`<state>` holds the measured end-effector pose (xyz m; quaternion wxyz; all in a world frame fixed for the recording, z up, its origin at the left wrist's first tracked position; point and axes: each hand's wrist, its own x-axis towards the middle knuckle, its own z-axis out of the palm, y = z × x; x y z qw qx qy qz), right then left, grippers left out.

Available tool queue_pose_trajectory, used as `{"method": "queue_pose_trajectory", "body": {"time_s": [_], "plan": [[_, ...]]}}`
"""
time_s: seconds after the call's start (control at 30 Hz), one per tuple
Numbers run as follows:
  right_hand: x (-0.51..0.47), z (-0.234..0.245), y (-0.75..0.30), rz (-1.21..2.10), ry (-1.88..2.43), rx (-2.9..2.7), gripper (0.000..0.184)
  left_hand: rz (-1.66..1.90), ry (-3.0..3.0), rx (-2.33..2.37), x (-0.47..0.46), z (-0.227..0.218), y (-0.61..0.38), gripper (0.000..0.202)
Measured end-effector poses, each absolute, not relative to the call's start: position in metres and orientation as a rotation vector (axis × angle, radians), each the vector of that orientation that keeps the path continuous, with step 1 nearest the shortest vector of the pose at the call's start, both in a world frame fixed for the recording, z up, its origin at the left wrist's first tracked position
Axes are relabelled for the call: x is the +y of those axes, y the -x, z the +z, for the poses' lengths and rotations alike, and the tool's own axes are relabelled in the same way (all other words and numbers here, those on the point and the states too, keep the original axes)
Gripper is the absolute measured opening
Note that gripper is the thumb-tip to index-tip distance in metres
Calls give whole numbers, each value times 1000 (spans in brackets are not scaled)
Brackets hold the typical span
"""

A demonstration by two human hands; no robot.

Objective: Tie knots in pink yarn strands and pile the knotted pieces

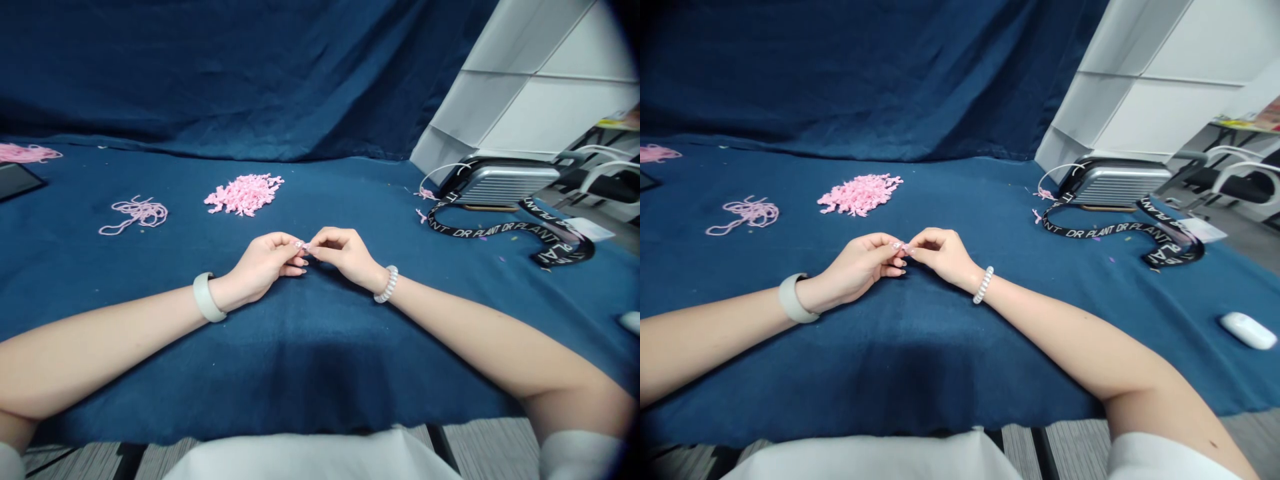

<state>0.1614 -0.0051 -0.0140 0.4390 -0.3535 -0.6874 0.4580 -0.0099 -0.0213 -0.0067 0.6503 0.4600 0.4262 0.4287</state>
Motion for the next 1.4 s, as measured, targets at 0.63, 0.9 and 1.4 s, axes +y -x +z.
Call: {"method": "queue_pose_trajectory", "body": {"time_s": [0.63, 0.9, 1.4], "plan": [[-9, -13, -158, 1088, 931, -1866, 26, 1002, -982, 861, -19, -6, 11, 21], [-7, -13, -157, 1185, 904, -1760, 28, 1002, -1026, 922, -20, -10, 11, 16], [-6, -14, -154, 1112, 1024, -1729, 34, 924, -868, 885, -13, -4, 13, 7]]}}
